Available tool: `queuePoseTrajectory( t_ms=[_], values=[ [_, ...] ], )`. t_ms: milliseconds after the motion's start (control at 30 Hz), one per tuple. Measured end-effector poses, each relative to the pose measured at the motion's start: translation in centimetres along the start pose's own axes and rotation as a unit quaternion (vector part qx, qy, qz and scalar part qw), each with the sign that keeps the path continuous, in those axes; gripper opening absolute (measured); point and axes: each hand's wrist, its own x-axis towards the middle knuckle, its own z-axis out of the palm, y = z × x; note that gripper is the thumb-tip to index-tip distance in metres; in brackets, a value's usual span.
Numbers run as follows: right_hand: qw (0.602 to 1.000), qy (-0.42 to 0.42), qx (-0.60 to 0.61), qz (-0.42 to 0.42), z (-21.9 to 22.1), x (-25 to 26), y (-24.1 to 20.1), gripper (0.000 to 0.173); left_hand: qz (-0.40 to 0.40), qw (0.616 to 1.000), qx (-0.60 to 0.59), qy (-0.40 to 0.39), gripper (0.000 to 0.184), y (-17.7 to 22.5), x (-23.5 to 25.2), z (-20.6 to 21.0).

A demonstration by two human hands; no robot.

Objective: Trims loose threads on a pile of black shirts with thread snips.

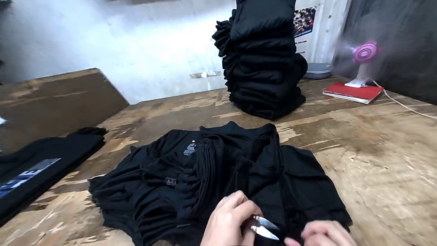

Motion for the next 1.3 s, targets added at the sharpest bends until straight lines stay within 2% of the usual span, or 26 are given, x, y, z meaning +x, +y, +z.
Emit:
queuePoseTrajectory(
  t_ms=[67, 133, 167, 200, 267, 300, 333, 367, 400, 433, 467, 567, 600, 633, 667, 700, 767, 800, 900, 967, 1067, 1200, 1300],
  values=[
    [0.996, 0.076, -0.030, 0.018, 1.6, 0.8, -0.9, 0.035, 0.018, 1.000, -0.016, -0.005, 0.017, 0.1, 0.4, -0.2],
    [0.995, 0.094, 0.010, 0.022, 3.8, 1.7, -1.5, 0.026, 0.039, 0.999, -0.021, 0.008, 0.020, 0.1, 0.9, -0.5],
    [0.992, 0.102, 0.072, 0.026, 4.9, 2.3, -1.6, 0.019, 0.041, 0.999, -0.027, 0.018, 0.021, -0.1, 1.3, -0.5],
    [0.980, 0.102, 0.164, 0.043, 5.7, 3.0, -1.7, 0.019, 0.036, 0.998, -0.042, 0.024, 0.019, -0.5, 1.8, -0.4],
    [0.938, 0.089, 0.321, 0.092, 6.3, 4.7, -1.5, 0.024, -0.017, 0.994, -0.110, 0.021, 0.012, -1.7, 2.8, -0.3],
    [0.933, 0.070, 0.343, 0.082, 6.4, 5.3, -0.9, 0.025, -0.056, 0.985, -0.160, 0.013, 0.009, -2.1, 3.3, -0.3],
    [0.950, 0.047, 0.307, 0.044, 6.4, 5.5, -0.3, 0.030, -0.087, 0.974, -0.209, 0.004, 0.008, -2.4, 3.7, -0.4],
    [0.976, 0.031, 0.218, -0.007, 6.2, 5.4, 0.1, 0.037, -0.107, 0.964, -0.243, -0.003, 0.008, -2.5, 4.0, -0.5],
    [0.992, 0.035, 0.107, -0.059, 5.9, 5.0, 0.4, 0.031, -0.120, 0.957, -0.263, -0.008, 0.009, -2.5, 4.2, -0.4],
    [0.992, 0.062, 0.031, -0.101, 5.5, 4.5, 0.7, 0.019, -0.129, 0.953, -0.273, -0.015, 0.012, -2.4, 4.2, -0.4],
    [0.989, 0.095, 0.013, -0.110, 4.9, 4.0, 0.9, 0.010, -0.132, 0.950, -0.282, -0.025, 0.014, -2.3, 4.2, -0.3],
    [0.985, 0.132, 0.110, -0.029, 3.3, 3.6, 1.2, 0.010, -0.127, 0.945, -0.300, -0.032, 0.016, -2.1, 4.3, -0.1],
    [0.985, 0.111, 0.132, -0.004, 3.2, 3.6, 1.1, 0.015, -0.130, 0.944, -0.301, -0.034, 0.016, -2.1, 4.3, -0.1],
    [0.987, 0.086, 0.138, 0.008, 3.4, 3.6, 1.0, 0.027, -0.132, 0.943, -0.303, -0.039, 0.015, -2.0, 4.4, 0.0],
    [0.989, 0.072, 0.128, 0.008, 3.8, 3.6, 0.8, 0.040, -0.135, 0.942, -0.305, -0.046, 0.014, -2.0, 4.5, 0.0],
    [0.991, 0.073, 0.113, -0.002, 4.3, 3.6, 0.6, 0.043, -0.134, 0.940, -0.309, -0.053, 0.014, -2.0, 4.6, 0.0],
    [0.988, 0.112, 0.092, -0.044, 5.0, 3.3, 0.7, 0.019, -0.121, 0.941, -0.309, -0.061, 0.015, -2.0, 4.4, -0.1],
    [0.987, 0.122, 0.085, -0.067, 4.9, 2.9, 0.7, 0.010, -0.105, 0.947, -0.300, -0.055, 0.019, -2.0, 4.0, -0.3],
    [0.983, 0.124, 0.076, -0.108, 3.8, 1.4, 1.3, 0.010, -0.003, 0.987, -0.159, 0.019, 0.042, -1.9, 1.9, -0.7],
    [0.985, 0.126, 0.053, -0.102, 3.4, 0.4, 1.8, 0.011, 0.069, 0.992, -0.052, 0.092, 0.030, -1.7, 0.5, -0.5],
    [0.984, 0.149, 0.030, -0.087, 3.9, -0.1, 1.4, 0.008, 0.153, 0.974, 0.076, 0.147, 0.017, -1.3, -0.8, 0.9],
    [0.984, 0.157, 0.043, -0.077, 5.1, 0.4, 0.3, 0.003, 0.200, 0.956, 0.114, 0.180, 0.019, -1.5, -0.7, 2.5],
    [0.982, 0.160, 0.057, -0.077, 4.8, 0.5, 0.3, 0.003, 0.200, 0.951, 0.136, 0.192, 0.014, -1.8, -0.4, 2.4]
  ],
)
